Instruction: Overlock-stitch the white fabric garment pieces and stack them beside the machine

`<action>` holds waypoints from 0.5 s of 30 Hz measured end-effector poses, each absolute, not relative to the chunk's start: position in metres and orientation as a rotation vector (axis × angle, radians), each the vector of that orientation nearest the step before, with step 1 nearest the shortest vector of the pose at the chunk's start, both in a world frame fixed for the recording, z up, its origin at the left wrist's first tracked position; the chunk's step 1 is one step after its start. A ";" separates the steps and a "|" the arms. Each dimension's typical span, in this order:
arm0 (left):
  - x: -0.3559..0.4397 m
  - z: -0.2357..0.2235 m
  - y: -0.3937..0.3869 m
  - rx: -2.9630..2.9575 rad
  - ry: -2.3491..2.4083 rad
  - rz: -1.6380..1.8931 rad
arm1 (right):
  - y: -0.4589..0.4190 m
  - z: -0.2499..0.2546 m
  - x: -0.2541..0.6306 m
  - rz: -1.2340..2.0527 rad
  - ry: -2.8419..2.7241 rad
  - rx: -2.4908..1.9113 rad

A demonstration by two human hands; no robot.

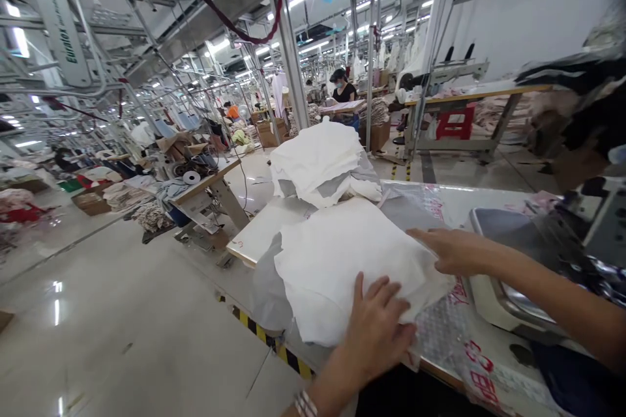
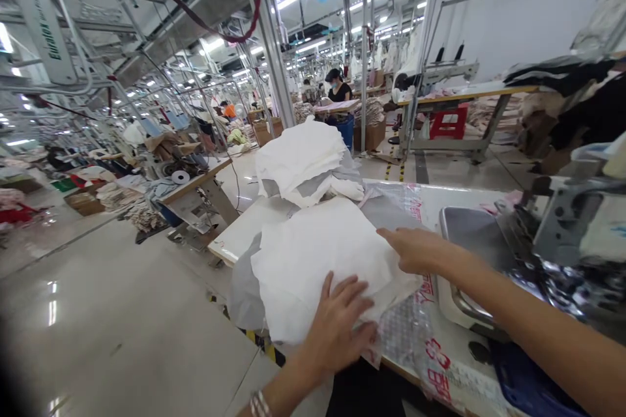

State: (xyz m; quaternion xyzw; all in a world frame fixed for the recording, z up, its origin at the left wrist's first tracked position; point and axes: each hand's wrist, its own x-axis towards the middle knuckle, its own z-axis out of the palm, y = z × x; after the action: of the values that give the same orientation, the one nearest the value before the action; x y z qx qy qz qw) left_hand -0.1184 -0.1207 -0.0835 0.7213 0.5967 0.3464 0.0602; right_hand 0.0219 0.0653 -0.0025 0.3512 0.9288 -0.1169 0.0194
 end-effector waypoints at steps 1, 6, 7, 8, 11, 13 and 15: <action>-0.121 -0.094 -0.136 2.142 1.846 1.200 | 0.068 0.002 0.023 -0.374 2.862 1.052; -0.182 -0.144 -0.197 0.163 2.228 2.048 | 0.088 0.014 0.002 -0.378 2.833 0.971; -0.197 -0.151 -0.203 -0.096 2.157 2.025 | 0.091 0.013 -0.008 -0.356 2.837 0.975; -0.209 -0.157 -0.206 -0.269 2.066 1.988 | 0.093 0.012 -0.019 -0.330 2.846 0.974; -0.225 -0.168 -0.204 -0.397 1.848 1.897 | 0.080 0.004 -0.055 -0.255 2.909 0.913; -0.220 -0.171 -0.197 -0.426 1.673 1.858 | 0.054 -0.003 -0.076 -0.221 2.967 0.826; -0.209 -0.173 -0.191 -0.407 1.490 1.854 | 0.019 -0.014 -0.092 -0.210 3.018 0.712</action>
State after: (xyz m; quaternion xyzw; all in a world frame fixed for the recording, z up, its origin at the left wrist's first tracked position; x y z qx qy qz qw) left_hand -0.2092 -0.1907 -0.1729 -0.1578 0.5768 0.7179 0.3564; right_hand -0.0922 0.0194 -0.0139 0.2292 0.9709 -0.0675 0.0167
